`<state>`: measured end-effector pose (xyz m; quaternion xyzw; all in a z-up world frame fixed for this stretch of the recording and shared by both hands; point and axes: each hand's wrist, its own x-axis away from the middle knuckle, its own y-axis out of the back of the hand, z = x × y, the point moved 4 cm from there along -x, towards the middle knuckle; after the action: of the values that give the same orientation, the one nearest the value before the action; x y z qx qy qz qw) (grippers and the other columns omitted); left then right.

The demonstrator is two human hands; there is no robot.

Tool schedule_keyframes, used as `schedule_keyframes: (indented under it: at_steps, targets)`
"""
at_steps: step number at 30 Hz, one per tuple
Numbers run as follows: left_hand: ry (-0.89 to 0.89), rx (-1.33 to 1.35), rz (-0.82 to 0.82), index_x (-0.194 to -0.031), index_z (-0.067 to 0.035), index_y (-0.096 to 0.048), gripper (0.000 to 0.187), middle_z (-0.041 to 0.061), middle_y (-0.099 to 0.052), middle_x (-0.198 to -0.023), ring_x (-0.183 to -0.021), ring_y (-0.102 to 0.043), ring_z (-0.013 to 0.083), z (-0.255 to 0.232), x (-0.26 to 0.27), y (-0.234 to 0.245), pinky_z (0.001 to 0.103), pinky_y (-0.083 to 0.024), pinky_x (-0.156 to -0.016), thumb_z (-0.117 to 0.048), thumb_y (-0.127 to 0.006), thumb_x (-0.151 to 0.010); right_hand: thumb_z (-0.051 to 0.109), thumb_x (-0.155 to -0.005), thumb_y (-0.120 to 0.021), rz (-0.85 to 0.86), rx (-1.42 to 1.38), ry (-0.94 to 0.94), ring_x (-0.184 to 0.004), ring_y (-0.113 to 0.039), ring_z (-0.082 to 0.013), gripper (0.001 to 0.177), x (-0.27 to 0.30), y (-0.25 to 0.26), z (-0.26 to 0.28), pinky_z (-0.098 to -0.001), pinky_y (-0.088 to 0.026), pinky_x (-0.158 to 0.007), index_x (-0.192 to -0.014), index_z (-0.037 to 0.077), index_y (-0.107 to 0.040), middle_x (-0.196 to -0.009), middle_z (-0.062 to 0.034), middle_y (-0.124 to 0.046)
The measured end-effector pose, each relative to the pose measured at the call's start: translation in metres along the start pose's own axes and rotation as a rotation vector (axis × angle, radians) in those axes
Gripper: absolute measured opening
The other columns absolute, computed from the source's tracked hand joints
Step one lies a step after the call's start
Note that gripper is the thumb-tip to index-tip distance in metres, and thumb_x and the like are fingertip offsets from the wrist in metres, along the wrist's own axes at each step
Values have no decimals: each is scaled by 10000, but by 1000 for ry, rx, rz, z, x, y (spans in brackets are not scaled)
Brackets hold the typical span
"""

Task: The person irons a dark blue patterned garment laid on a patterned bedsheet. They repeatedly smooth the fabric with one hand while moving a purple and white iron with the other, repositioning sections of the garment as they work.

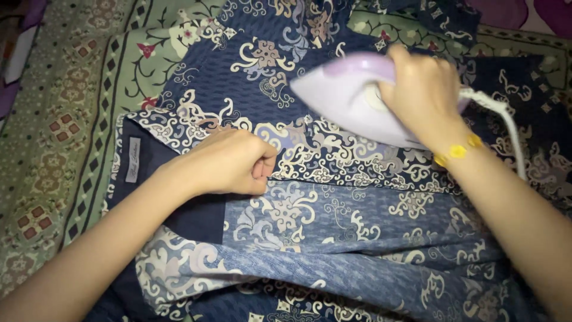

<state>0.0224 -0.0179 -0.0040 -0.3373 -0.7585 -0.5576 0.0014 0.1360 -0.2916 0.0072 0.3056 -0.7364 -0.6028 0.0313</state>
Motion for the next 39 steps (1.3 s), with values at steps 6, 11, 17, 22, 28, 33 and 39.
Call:
schedule_keyframes:
  at_steps: [6, 11, 17, 22, 28, 33, 39]
  targets:
    - [91, 100, 114, -853, -241, -734, 90, -110, -772, -865, -835, -726, 109, -1, 12, 11, 308, -553, -843, -259, -784, -781, 185, -893, -609, 211, -182, -181, -734, -705, -513, 254, -32, 8, 2, -591, -560, -636, -1055, 58, -757, -835, -267, -729]
    - [48, 21, 38, -826, -233, -637, 160, -102, -679, -896, -806, -623, 144, 10, 14, 5, 345, -490, -739, -279, -782, -777, 59, -952, -598, 436, -360, -210, -628, -707, -323, 148, 36, 46, 1, -433, -584, -580, -989, 36, -739, -752, -179, -727]
    - [104, 49, 80, -856, -236, -663, 91, -111, -688, -867, -852, -656, 117, -14, 10, 13, 335, -496, -750, -197, -724, -800, 113, -1002, -670, 279, -83, 86, -476, -658, -91, 140, 106, 12, -63, -214, -547, -388, -1126, 135, -729, -673, -1, -706]
    - [57, -197, 43, -853, -210, -594, 174, 2, -733, -922, -913, -681, 286, -15, 2, 0, 460, -500, -833, -109, -682, -741, 336, -861, -665, 406, -51, -212, -732, -749, -399, 377, 109, 20, -95, -485, -602, -652, -1203, 202, -749, -777, -188, -756]
    - [162, -71, -20, -738, -211, -633, 198, -100, -727, -873, -845, -667, 156, 2, 20, 5, 362, -528, -794, -20, -681, -752, 223, -813, -621, 191, -14, 20, -575, -671, -309, 180, 150, 4, -103, -464, -567, -611, -982, 225, -681, -605, -53, -645]
    - [97, -78, -150, -785, -214, -619, 162, -67, -687, -887, -883, -635, 204, 21, 30, -6, 407, -490, -741, -82, -686, -721, 272, -903, -644, 264, -35, -18, -553, -692, -234, 291, 117, 22, -62, -357, -564, -515, -1142, 138, -741, -675, -70, -721]
    - [38, -151, -319, -782, -203, -637, 160, -13, -558, -991, -1091, -504, 255, 26, 40, -11, 416, -489, -880, -123, -753, -705, 229, -871, -722, 64, -161, 120, -687, -734, -239, 217, 106, 17, -14, -381, -593, -611, -1075, 157, -699, -752, -55, -732]
